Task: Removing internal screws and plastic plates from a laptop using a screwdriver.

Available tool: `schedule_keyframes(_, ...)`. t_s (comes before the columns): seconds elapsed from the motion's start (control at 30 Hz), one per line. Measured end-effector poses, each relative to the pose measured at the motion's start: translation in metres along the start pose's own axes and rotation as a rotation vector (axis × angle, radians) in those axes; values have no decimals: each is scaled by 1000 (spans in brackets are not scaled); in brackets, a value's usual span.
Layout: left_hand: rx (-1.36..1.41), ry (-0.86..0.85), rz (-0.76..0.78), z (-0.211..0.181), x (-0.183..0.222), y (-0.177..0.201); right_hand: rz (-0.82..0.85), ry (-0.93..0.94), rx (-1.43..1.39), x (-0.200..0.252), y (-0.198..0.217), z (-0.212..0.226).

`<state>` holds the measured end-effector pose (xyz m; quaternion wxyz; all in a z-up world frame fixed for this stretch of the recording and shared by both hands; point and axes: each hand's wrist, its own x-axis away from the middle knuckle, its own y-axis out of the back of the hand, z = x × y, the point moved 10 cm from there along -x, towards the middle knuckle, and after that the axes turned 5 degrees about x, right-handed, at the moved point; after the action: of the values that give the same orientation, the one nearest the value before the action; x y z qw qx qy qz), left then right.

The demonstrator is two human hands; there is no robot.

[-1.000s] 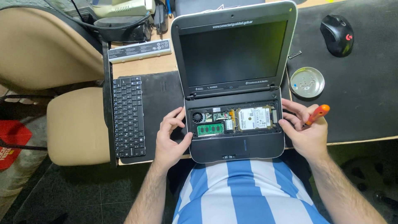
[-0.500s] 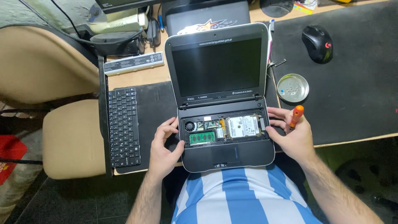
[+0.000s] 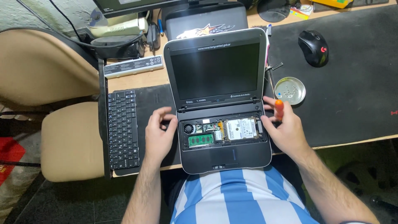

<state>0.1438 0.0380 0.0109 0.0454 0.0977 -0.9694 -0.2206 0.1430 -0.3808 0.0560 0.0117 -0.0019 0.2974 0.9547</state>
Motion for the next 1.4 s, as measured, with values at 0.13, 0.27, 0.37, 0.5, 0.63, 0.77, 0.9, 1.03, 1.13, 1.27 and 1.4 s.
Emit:
schedule_keyframes(0.13,-44,-154,71,-8,-24,-16,46,-78,113,-20,-10,-4)
schedule_keyframes(0.27,38,-111,49,20,-35,-37,92,-109,103,-28,-16,-18)
schedule_keyframes(0.37,224,-77,-34,26,-32,-39,124,-112,56,-28,-17,-18)
schedule_keyframes(0.5,682,60,7,25,-24,-51,153,-90,-44,-28,-24,-28)
schedule_keyframes(0.63,841,179,16,36,-20,-50,147,-99,-131,-27,-26,-51)
schedule_keyframes(0.77,1006,289,11,46,-5,-57,34,-97,-259,-29,-20,-76)
schedule_keyframes(0.9,1121,397,2,59,25,-63,-48,-96,-214,-31,-18,-115)
schedule_keyframes(1.03,1130,511,-19,30,62,-61,-28,-144,-163,-18,-17,-110)
schedule_keyframes(1.13,1037,749,-167,19,92,-54,100,-226,-119,-2,-16,-85)
schedule_keyframes(1.27,884,633,-67,35,94,-49,120,-155,-62,9,-18,-95)
schedule_keyframes(1.4,775,682,1,58,103,-43,165,-175,-54,22,-13,-104)
